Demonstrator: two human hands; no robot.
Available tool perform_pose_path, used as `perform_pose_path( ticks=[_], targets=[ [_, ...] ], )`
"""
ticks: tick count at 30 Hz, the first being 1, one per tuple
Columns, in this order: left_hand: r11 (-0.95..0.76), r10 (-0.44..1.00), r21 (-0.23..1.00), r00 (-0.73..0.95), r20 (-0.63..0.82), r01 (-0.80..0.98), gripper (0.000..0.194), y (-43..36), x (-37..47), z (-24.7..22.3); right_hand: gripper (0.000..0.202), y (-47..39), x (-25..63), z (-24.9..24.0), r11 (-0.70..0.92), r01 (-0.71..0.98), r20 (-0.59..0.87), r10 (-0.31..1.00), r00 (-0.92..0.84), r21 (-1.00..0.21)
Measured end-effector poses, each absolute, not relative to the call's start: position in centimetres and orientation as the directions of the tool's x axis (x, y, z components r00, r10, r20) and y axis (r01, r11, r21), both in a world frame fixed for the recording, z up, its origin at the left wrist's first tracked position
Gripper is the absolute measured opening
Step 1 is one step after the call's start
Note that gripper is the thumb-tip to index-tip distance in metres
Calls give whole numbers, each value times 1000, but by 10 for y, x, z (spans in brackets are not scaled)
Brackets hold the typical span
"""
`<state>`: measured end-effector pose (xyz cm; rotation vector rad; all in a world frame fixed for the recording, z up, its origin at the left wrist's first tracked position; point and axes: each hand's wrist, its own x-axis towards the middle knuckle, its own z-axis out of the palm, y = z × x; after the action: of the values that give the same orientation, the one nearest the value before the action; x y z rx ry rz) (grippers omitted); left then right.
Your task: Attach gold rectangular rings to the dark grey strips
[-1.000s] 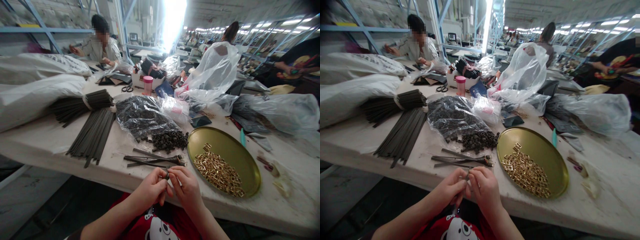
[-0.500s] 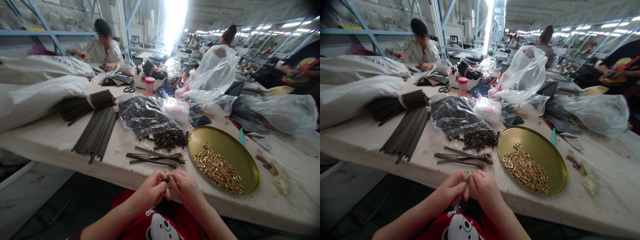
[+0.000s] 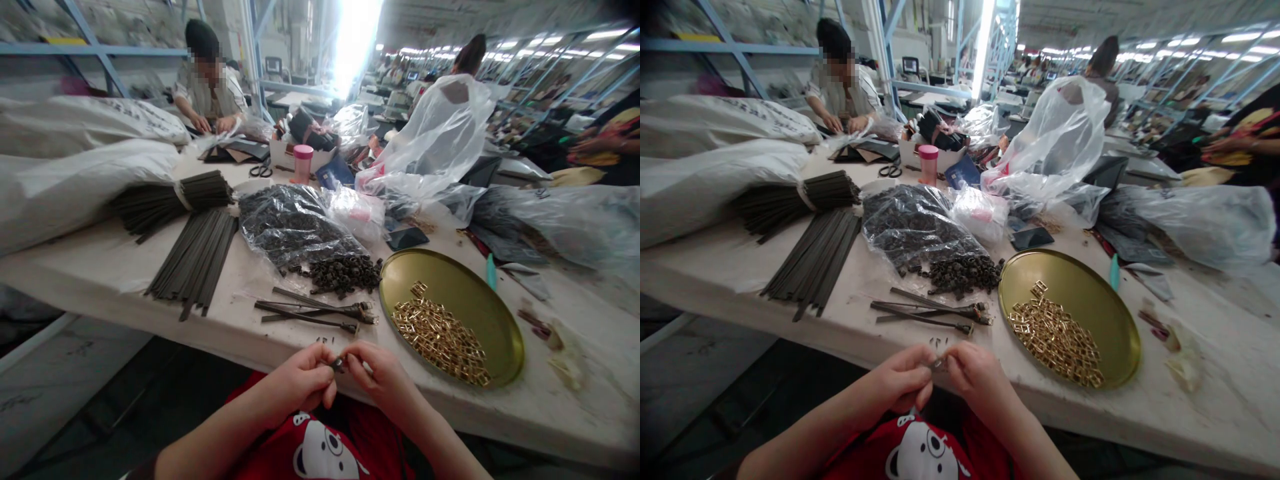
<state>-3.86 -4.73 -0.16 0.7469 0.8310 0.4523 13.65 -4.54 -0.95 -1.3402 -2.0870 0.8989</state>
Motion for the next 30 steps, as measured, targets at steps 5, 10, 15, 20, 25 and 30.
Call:
perform_pose_path(
  ticks=[5, 10, 15, 20, 25, 30],
  targets=[
    [693, 621, 702, 633, -463, -165, 19, -41, -43, 2, 33, -47, 146, -6, 149, 557, 1, 966, -257, -817],
    [720, 597, 668, 657, -460, -186, 17, -38, -39, 1, 21, -47, 140, -12, -76, 315, -179, 932, -314, -946],
    [688, 607, 722, 607, -514, -77, 10, -34, -34, -1, 28, -44, 131, -11, -269, 21, -270, 956, -117, -963],
    [524, 717, 850, 509, -476, 56, 28, -31, -35, 0, 25, -48, 129, -13, -219, -57, -213, 972, -103, -974],
    [471, 742, 868, 463, -486, 156, 10, -32, -34, 4, 23, -49, 128, -18, -248, -59, -246, 969, -30, -967],
    [581, 654, 802, 508, -561, 138, 5, -37, -29, 5, 26, -45, 127, -24, -353, -146, -356, 934, -5, -924]
  ],
)
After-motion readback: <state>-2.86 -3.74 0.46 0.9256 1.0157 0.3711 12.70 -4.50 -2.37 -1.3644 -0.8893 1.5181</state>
